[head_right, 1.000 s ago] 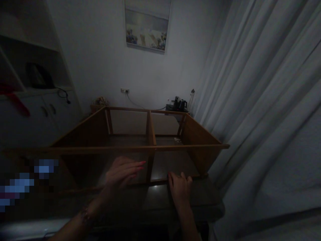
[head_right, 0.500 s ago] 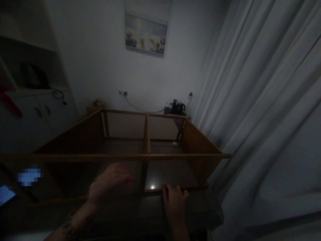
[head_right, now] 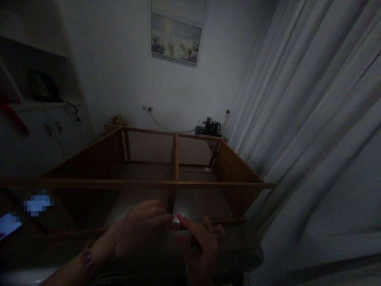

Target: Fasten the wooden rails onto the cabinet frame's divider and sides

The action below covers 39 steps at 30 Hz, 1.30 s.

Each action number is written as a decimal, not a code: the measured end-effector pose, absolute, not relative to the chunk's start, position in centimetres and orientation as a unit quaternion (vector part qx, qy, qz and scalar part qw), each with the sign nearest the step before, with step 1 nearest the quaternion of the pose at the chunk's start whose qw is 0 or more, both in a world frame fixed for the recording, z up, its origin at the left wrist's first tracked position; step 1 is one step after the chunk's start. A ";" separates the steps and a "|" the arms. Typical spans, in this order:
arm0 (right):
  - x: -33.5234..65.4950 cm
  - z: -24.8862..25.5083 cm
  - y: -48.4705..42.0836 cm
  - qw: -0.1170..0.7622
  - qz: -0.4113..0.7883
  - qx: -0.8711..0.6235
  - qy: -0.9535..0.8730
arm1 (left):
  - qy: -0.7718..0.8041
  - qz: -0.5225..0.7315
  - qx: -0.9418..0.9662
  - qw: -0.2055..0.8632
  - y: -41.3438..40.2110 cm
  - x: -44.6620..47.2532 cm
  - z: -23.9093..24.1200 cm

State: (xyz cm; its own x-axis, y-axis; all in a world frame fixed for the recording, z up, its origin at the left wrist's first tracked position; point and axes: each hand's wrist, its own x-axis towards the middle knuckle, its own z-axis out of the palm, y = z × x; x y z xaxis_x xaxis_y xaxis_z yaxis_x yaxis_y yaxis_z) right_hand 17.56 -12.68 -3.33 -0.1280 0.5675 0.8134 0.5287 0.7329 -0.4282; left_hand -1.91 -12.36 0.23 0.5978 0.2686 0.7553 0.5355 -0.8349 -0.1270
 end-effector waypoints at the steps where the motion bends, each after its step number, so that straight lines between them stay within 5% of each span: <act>1: 17.5 -3.4 -12.7 0.549 0.008 -0.361 -0.754 | -0.223 -0.377 -0.881 0.181 -12.4 -1.8 0.4; 7: 16.8 -3.8 -13.1 0.548 -0.082 -0.377 -0.742 | -0.212 -0.414 -0.868 0.173 -12.8 -1.1 1.1; 17: 16.0 -3.6 -13.1 0.591 0.048 -0.385 -0.707 | -0.226 -0.461 -0.841 0.168 -12.4 -1.3 1.3; 25: 16.6 -3.2 -11.6 0.652 0.019 -0.399 -0.644 | -0.263 -0.448 -0.739 0.430 -12.8 -3.0 2.0; 32: 15.1 -2.6 -9.6 0.601 -0.116 -0.407 -0.678 | -0.455 -0.333 -0.777 0.280 -11.3 -2.4 6.7; 39: 14.6 -2.2 -8.9 0.556 -0.126 -0.414 -0.710 | -0.489 -0.240 -0.815 0.196 -9.1 -2.6 6.1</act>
